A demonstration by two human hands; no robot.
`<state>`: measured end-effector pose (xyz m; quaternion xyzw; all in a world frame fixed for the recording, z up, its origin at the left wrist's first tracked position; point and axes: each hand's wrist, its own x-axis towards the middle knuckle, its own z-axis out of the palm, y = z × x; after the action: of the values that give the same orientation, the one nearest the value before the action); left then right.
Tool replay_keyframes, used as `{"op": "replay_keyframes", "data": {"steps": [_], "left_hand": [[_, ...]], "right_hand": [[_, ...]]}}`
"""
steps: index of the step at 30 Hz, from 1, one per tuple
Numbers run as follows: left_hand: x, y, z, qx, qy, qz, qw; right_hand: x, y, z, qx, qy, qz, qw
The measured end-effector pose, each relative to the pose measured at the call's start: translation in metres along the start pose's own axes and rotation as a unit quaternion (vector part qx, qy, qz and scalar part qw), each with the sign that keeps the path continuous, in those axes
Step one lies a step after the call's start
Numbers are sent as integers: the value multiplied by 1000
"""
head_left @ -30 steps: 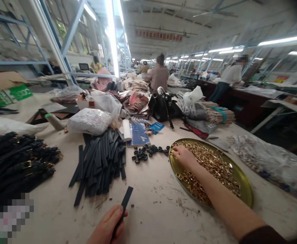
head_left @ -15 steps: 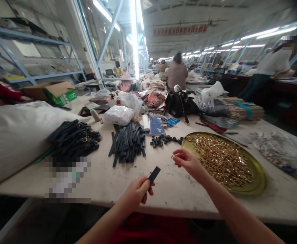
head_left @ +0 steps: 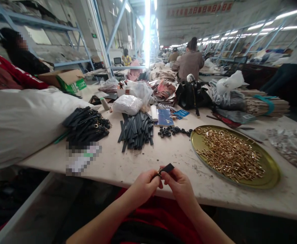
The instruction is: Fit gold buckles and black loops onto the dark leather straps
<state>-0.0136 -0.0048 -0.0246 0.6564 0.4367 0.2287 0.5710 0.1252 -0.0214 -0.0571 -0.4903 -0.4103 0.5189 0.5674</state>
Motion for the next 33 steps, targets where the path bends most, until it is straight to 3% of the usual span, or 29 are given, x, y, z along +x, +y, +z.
{"op": "replay_keyframes", "data": {"steps": [2,6,10,14,18,21,26,30,33], "left_hand": [[4,-2,1,-46,-4,-14,999],[14,-14,2,-119,2,-39,992],[25,-25,1,-123,-10,-69,990],[37,-32,2,-128,26,-117,985],[46,-36,-2,-116,30,-123,985],[50,-37,-4,-123,17,-118,985],[54,-34,-2,-149,20,-117,982],[50,-33,1,-154,22,-107,982],[42,-32,4,-159,27,-104,981]], "right_hand": [[0,3,2,-25,18,-21,999],[3,10,2,-23,6,13,1000],[13,17,-2,47,-37,97,993],[24,23,-4,114,-40,177,977],[31,28,-5,-53,-1,73,996],[34,30,-5,-150,18,13,988],[37,28,-7,-150,3,21,988],[33,21,-9,-191,11,-12,981],[29,19,-8,-131,1,17,991]]}}
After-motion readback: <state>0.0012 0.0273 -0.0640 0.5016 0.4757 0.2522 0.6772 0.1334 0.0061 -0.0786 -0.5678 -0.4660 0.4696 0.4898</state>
